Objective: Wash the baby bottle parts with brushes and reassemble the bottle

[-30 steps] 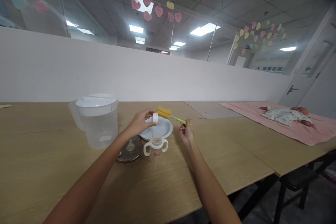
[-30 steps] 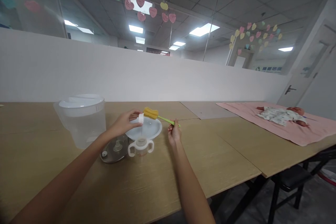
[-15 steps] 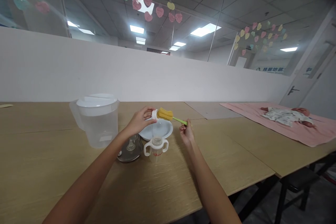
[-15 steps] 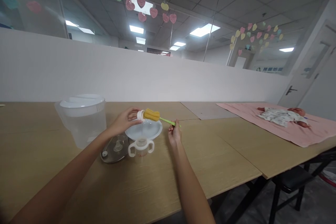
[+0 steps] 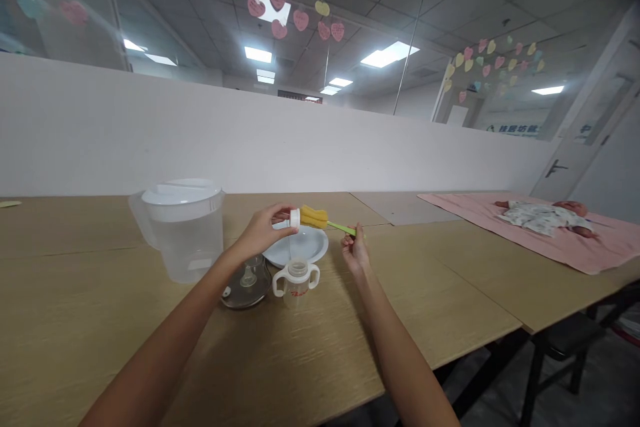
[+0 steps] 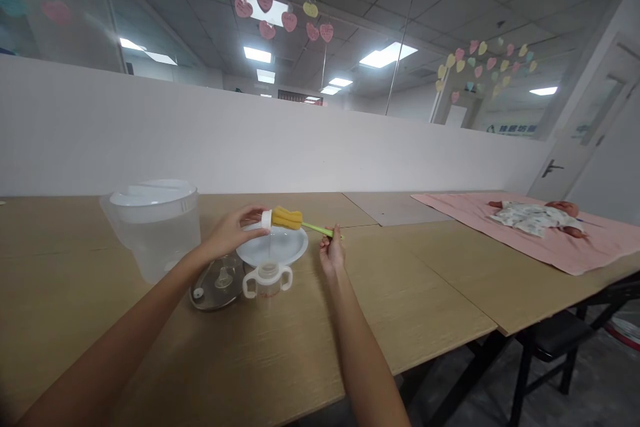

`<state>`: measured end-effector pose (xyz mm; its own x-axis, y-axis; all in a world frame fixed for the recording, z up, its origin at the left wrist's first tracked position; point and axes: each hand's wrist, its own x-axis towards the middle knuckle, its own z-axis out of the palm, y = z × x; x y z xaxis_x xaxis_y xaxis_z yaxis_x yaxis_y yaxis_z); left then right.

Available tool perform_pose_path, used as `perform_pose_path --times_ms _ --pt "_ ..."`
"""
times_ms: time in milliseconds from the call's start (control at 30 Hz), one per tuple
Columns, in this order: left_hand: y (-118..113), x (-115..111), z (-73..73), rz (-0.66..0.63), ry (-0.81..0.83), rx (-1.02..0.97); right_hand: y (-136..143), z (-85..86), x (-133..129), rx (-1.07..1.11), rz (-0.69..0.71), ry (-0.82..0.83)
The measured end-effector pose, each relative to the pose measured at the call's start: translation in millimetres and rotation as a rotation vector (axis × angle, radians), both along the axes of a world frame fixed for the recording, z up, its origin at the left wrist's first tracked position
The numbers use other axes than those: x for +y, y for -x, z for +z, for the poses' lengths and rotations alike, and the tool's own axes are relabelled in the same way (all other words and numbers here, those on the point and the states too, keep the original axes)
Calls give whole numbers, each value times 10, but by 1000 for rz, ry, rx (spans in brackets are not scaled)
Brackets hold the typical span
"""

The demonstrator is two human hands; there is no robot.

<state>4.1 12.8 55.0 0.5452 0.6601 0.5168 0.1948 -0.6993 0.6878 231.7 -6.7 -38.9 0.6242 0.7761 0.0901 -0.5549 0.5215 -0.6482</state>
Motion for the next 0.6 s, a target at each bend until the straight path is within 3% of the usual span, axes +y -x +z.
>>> perform_pose_path --times_ms 133,233,300,433,600 --pt "88 -45 116 90 -143 185 -37 -41 25 32 -18 -10" --pt "196 -66 192 235 -240 479 -49 -67 41 45 -11 -9" --pt "273 -46 198 311 -211 710 -54 -79 48 49 -7 -8" --pt "385 86 97 351 -60 1027 -65 -98 54 51 5 -13" --pt "392 215 -48 334 -3 1112 -78 -127 62 57 30 -19"
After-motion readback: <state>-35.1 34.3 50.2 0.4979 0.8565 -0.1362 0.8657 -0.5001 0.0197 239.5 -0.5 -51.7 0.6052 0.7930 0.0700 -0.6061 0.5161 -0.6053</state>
